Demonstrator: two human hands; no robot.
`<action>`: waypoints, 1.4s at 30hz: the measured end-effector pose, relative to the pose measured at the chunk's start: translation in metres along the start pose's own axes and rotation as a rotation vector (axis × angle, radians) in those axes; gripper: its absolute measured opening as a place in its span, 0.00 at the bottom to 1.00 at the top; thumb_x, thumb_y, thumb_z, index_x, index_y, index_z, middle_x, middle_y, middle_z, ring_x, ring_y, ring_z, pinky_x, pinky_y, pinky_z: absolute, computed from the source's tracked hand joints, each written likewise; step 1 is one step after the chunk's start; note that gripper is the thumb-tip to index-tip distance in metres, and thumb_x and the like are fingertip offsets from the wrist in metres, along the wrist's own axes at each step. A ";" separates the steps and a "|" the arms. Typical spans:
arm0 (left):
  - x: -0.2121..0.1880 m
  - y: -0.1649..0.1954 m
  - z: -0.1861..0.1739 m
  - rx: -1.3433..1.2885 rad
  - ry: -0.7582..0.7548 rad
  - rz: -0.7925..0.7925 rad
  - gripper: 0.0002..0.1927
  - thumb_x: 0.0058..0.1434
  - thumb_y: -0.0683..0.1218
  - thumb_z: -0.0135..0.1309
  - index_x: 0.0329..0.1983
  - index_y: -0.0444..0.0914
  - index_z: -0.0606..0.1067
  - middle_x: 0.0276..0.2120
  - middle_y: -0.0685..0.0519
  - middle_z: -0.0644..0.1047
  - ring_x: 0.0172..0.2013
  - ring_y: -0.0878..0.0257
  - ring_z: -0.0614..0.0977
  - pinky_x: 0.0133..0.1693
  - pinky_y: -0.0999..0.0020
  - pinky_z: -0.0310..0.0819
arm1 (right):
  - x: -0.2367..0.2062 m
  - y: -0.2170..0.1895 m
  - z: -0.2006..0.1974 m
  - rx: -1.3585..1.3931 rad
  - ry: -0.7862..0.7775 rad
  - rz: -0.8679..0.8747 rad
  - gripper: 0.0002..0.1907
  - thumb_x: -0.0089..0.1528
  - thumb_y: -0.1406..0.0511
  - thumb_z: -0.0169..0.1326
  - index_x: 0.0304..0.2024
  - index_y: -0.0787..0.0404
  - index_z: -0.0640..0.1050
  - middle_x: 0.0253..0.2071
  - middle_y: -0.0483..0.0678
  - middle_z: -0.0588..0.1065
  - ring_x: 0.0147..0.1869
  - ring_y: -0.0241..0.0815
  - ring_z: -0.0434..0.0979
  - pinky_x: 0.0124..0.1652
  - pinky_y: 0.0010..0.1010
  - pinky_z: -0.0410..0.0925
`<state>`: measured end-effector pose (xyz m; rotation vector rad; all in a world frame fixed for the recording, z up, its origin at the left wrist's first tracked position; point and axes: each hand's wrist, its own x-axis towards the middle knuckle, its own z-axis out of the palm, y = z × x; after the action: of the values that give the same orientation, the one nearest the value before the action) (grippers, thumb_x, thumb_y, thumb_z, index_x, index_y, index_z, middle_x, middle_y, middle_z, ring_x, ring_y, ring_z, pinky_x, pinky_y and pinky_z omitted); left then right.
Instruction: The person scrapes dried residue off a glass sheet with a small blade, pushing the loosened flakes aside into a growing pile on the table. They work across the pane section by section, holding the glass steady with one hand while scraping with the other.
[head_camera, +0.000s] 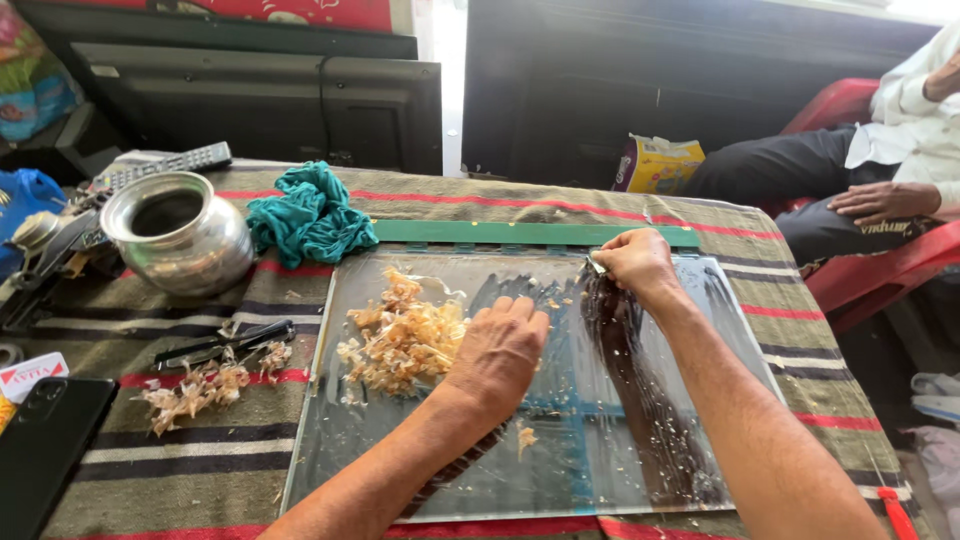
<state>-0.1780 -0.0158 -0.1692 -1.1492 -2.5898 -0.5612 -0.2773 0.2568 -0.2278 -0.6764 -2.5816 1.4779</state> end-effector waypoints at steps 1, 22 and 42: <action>0.000 -0.002 -0.001 -0.007 -0.011 -0.017 0.04 0.53 0.36 0.52 0.32 0.36 0.75 0.35 0.44 0.76 0.41 0.48 0.77 0.43 0.55 0.73 | 0.001 -0.001 0.002 -0.015 0.004 0.012 0.08 0.56 0.66 0.66 0.33 0.65 0.84 0.24 0.47 0.78 0.24 0.33 0.73 0.24 0.27 0.66; -0.009 0.000 -0.029 0.140 -0.382 0.036 0.07 0.51 0.42 0.61 0.32 0.45 0.83 0.38 0.54 0.78 0.50 0.56 0.74 0.54 0.56 0.64 | -0.029 -0.020 0.031 -0.213 0.167 -0.135 0.06 0.56 0.68 0.64 0.32 0.66 0.84 0.28 0.50 0.81 0.29 0.36 0.78 0.31 0.31 0.72; -0.012 -0.006 -0.019 0.040 -0.197 0.012 0.07 0.49 0.39 0.59 0.32 0.41 0.79 0.31 0.50 0.81 0.44 0.54 0.79 0.49 0.58 0.66 | -0.021 -0.014 0.029 -0.038 0.127 -0.033 0.06 0.58 0.67 0.65 0.31 0.65 0.83 0.26 0.47 0.79 0.24 0.33 0.72 0.25 0.28 0.66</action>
<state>-0.1728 -0.0354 -0.1584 -1.2646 -2.7416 -0.4108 -0.2712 0.2187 -0.2287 -0.7037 -2.5188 1.3340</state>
